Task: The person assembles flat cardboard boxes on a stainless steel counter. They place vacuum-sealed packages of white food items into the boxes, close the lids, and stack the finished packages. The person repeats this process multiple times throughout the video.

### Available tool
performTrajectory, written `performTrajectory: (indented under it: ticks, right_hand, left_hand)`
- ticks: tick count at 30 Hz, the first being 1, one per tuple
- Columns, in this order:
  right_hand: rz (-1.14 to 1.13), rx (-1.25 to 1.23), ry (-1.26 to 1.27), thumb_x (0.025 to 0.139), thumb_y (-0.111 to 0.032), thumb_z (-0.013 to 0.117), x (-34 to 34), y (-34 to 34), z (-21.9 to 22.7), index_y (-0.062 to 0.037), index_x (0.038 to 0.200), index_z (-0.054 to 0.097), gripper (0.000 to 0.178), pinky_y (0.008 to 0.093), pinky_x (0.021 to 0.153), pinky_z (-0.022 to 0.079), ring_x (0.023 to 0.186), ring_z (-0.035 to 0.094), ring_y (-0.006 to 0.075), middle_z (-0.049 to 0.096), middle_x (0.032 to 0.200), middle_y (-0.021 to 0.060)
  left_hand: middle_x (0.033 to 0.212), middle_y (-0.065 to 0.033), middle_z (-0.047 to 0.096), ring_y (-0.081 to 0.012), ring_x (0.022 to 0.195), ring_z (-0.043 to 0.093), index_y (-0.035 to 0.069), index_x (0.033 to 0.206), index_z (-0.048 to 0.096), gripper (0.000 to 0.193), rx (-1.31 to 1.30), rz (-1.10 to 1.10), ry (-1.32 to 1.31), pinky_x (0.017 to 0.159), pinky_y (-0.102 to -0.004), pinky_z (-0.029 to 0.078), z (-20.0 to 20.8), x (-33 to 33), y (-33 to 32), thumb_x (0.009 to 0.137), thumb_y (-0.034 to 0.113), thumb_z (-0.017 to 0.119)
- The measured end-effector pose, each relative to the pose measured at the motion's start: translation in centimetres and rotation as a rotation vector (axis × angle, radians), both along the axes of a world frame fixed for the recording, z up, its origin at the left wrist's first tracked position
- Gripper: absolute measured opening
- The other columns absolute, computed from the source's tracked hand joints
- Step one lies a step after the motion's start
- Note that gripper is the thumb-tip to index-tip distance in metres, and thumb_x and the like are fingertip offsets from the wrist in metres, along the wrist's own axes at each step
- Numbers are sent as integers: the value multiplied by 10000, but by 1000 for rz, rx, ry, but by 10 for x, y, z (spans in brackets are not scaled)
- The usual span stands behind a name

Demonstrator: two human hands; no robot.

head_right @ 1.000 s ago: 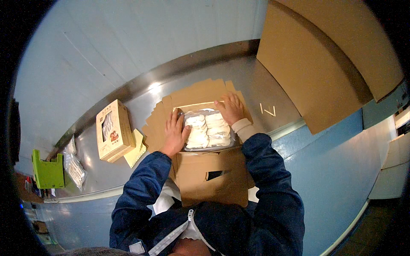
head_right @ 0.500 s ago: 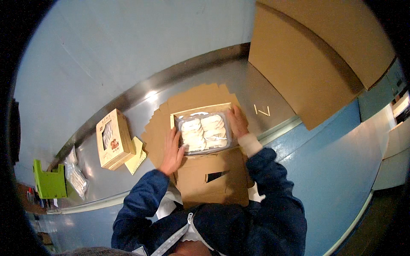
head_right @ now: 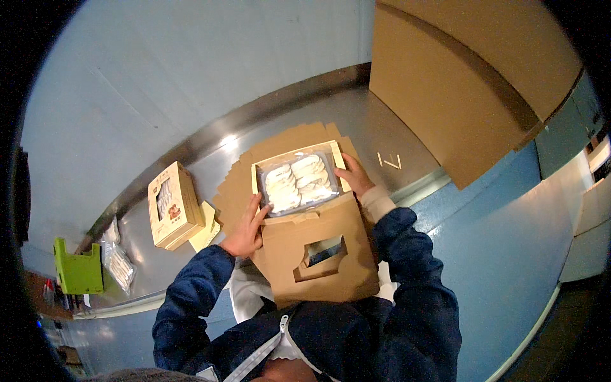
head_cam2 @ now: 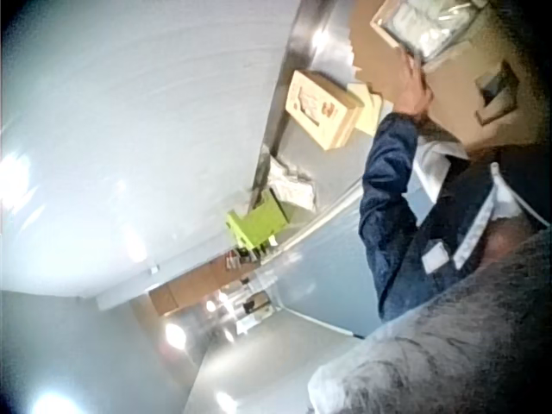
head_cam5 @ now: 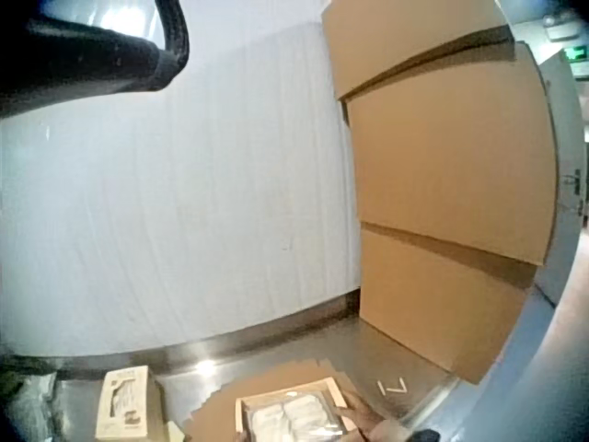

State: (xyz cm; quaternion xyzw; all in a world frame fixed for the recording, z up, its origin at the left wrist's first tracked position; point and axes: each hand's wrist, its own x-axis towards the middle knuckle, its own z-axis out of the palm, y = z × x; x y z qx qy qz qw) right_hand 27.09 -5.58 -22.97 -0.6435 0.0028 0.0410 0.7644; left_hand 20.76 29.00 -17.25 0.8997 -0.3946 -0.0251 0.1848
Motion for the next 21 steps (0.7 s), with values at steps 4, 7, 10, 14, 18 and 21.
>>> performTrajectory:
  ticks: [4,7,10,14,18,21]
  right_hand:
    - [83,124,126,839,-185,589,19,2,28,33,1313,361,569,321,938,391,1084,492,221,485,1228,148]
    - [58,5,72,846,-196,582,22,-2,21,42,1285,390,535,324,922,402,1072,503,221,508,1199,155]
    - [-24,-541,-173,852,-219,564,4,-3,4,58,1236,431,492,362,949,378,1136,473,299,495,1221,212]
    - [-14,-957,-541,875,-153,497,-64,-1,19,45,1201,453,384,393,998,349,1169,429,380,466,1240,240]
    - [148,-1081,-697,868,-55,458,-108,-20,31,31,1195,457,339,409,1027,328,1173,428,377,469,1247,220]
    - [257,-1201,-831,856,-76,471,-117,-32,43,25,1196,454,355,426,1004,345,1143,452,382,483,1230,217]
  left_hand:
    - [1450,-237,140,-411,1342,162,60,1349,309,725,52,1,-35,1085,-453,220,29,14,-3,696,84,623]
    - [1435,-242,188,-418,1326,203,49,1328,347,658,70,12,-53,1073,-456,249,35,21,1,733,115,619]
    - [1421,-251,218,-430,1316,219,52,1322,361,650,160,-1,-95,1064,-458,270,33,4,1,717,80,596]
    - [1400,-256,254,-445,1301,235,56,1299,406,686,199,-78,-103,1057,-469,279,20,-39,7,648,68,622]
    - [1398,-250,271,-435,1303,249,59,1312,383,704,184,-119,-55,1032,-464,320,19,-51,7,637,48,585]
    - [1325,-236,394,-406,1249,357,28,1305,389,657,25,-115,-72,1042,-431,305,12,-45,18,687,80,605]
